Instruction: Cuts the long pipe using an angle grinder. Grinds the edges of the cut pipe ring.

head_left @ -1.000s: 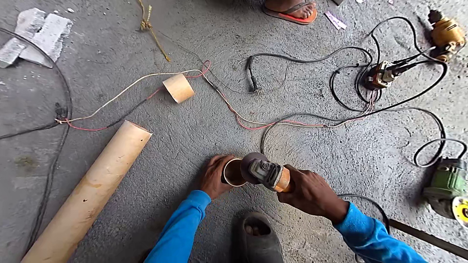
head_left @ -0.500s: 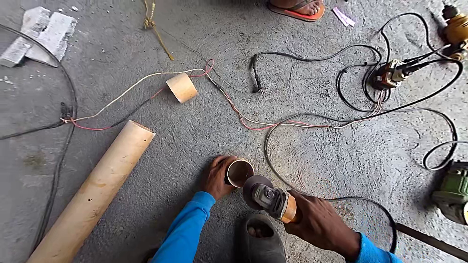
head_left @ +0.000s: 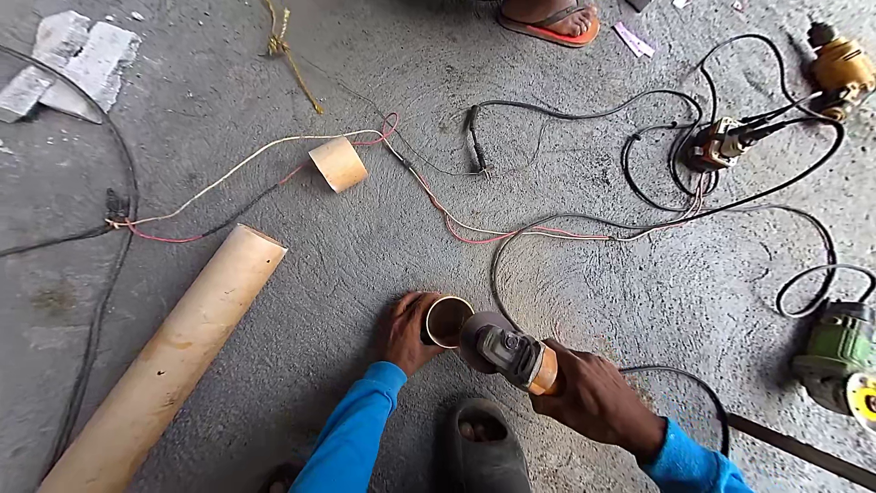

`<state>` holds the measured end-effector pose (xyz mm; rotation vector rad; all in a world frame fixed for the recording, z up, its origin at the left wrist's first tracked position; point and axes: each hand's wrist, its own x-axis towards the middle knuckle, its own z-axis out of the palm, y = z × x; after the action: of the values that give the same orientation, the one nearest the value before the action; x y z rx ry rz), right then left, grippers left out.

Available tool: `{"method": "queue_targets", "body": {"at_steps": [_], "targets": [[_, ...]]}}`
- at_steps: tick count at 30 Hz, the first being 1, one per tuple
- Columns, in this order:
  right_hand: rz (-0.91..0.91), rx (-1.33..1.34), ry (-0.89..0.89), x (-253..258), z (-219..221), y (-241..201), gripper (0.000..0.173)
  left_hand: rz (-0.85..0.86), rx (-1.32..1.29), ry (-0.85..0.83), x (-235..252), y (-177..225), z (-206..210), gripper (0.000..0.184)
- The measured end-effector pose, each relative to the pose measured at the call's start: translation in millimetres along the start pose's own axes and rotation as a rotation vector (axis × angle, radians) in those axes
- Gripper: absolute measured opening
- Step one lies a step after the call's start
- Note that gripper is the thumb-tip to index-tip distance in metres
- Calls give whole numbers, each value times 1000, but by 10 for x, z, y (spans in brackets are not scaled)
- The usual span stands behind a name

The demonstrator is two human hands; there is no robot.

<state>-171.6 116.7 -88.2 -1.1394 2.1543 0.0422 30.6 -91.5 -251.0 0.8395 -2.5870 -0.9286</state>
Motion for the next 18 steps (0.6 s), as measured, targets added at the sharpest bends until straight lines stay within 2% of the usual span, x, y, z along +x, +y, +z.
{"method": "queue_targets", "body": {"at_steps": [5, 6, 9, 11, 15, 18], "targets": [[-57, 54, 122, -235, 259, 62, 69, -87, 67, 128, -134, 46, 94, 92], [-55, 61, 142, -236, 253, 71, 70, -95, 69, 117, -129, 62, 74, 97], [-4, 64, 124, -165, 103, 76, 69, -75, 14, 11, -38, 84, -35, 129], [4, 54, 123, -62, -6, 72, 64, -37, -8, -90, 78, 70, -131, 136], [14, 31, 66, 134, -148, -4, 59, 66, 16, -183, 179, 73, -175, 113], [14, 23, 44, 206, -212, -53, 58, 49, -11, -201, 177, 75, -147, 98]]}}
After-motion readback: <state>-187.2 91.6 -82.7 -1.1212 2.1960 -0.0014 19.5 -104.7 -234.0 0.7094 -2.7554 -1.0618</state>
